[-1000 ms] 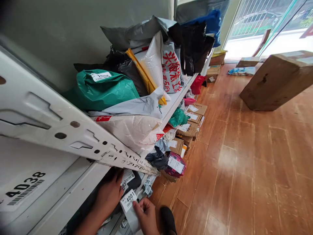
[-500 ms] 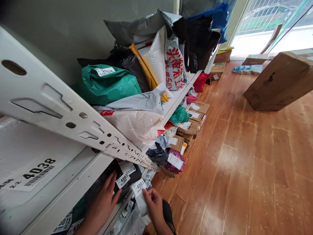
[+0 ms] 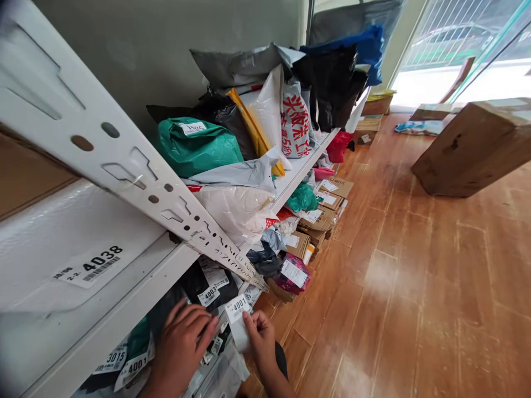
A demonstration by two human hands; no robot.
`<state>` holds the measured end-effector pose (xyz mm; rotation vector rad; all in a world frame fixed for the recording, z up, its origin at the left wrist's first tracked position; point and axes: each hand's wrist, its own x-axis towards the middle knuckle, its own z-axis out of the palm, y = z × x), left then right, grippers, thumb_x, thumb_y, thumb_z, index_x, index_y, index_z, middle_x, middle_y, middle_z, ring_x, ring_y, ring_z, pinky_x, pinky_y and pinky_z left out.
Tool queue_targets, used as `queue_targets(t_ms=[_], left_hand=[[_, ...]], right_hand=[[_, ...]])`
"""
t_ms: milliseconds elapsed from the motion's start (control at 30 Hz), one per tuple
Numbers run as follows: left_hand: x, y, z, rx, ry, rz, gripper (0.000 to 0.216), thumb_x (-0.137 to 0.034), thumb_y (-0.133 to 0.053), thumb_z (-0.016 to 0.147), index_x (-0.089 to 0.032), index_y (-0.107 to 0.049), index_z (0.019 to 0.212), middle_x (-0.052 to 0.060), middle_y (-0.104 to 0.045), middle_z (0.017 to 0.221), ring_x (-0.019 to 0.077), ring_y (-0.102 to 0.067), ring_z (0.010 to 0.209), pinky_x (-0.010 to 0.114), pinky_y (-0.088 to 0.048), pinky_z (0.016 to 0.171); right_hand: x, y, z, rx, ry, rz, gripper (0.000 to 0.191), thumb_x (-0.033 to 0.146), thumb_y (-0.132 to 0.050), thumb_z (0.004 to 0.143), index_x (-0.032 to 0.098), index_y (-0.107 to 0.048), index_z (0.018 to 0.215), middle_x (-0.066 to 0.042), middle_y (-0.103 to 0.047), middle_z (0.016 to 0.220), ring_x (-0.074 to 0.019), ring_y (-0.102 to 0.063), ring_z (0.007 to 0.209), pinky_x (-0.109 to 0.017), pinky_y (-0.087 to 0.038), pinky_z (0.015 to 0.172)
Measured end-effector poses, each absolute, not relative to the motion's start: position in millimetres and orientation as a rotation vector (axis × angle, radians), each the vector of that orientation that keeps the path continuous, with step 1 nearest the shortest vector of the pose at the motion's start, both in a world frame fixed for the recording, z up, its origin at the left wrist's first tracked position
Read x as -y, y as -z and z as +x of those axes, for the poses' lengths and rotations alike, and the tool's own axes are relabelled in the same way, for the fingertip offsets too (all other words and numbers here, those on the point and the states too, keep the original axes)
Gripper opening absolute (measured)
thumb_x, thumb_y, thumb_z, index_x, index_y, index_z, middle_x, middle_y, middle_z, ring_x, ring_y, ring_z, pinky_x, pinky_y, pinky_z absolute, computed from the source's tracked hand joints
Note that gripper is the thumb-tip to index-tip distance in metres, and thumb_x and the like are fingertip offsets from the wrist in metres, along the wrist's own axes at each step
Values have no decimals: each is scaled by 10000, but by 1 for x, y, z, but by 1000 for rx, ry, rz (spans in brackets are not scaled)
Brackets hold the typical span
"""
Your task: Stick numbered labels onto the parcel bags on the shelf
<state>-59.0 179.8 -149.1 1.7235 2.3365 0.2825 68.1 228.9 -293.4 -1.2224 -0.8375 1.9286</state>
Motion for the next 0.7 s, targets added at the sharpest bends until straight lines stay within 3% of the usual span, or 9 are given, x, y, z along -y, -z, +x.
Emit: queue_targets(t_ms=[67, 167, 233, 333, 467, 600, 700], left_hand=[[-170, 161, -48, -2287, -626, 1445, 294, -422, -463, 860, -227, -664, 947, 86, -700, 978, 241, -630, 955, 492, -484, 919], [-159, 190, -35, -2069, -1023, 858, 569, -545, -598, 724, -159, -576, 1142, 159, -670, 1106, 258, -639, 988, 408, -535, 846], [-153, 205, -29, -1865, -1181, 570, 661, -626, -650, 625, -136, -595, 1065, 152, -711, 984, 261, -669, 892, 377, -545, 798], [-136, 215, -19, -1782, -1155, 498, 632, -698, -650, 558, -139, -639, 853, 97, -721, 761, 244, -665, 728, 332, -532, 693], [-93, 223, -6, -1857, -874, 965, 517, -647, -486, 747, -156, -645, 725, 46, -671, 661, 180, -597, 649, 251, -453, 607], [-39, 238, 8, -1865, -744, 1179, 544, -629, -351, 823, -167, -600, 681, 32, -623, 606, 151, -545, 584, 237, -411, 560], [-4, 236, 23, -1925, -763, 1186, 528, -637, -358, 821, -196, -581, 635, 24, -615, 573, 159, -565, 576, 251, -436, 566]], right_hand=[[-227, 286, 72, 861, -1905, -1206, 495, 625, -678, 609, 200, -434, 535, 60, -372, 522, -88, -294, 499, -231, -246, 447], [-218, 278, 78, 923, -1874, -1182, 500, 629, -675, 607, 199, -433, 524, 61, -370, 517, -89, -296, 501, -232, -267, 461], [-207, 274, 82, 996, -1882, -1135, 501, 617, -680, 609, 197, -426, 507, 62, -370, 506, -89, -308, 504, -233, -294, 482], [-182, 272, 91, 1117, -1927, -1003, 443, 584, -678, 638, 178, -514, 568, 39, -460, 549, -107, -394, 546, -243, -356, 545], [-146, 264, 111, 1099, -1863, -957, 369, 503, -696, 672, 194, -610, 854, 13, -563, 685, -139, -489, 642, -261, -406, 620], [-108, 249, 140, 1138, -1911, -991, 319, 473, -732, 644, 178, -628, 706, -13, -591, 675, -149, -511, 652, -274, -408, 638], [-69, 251, 158, 1074, -1997, -1035, 410, 522, -783, 539, 172, -644, 702, -6, -588, 629, -135, -502, 594, -268, -389, 585]])
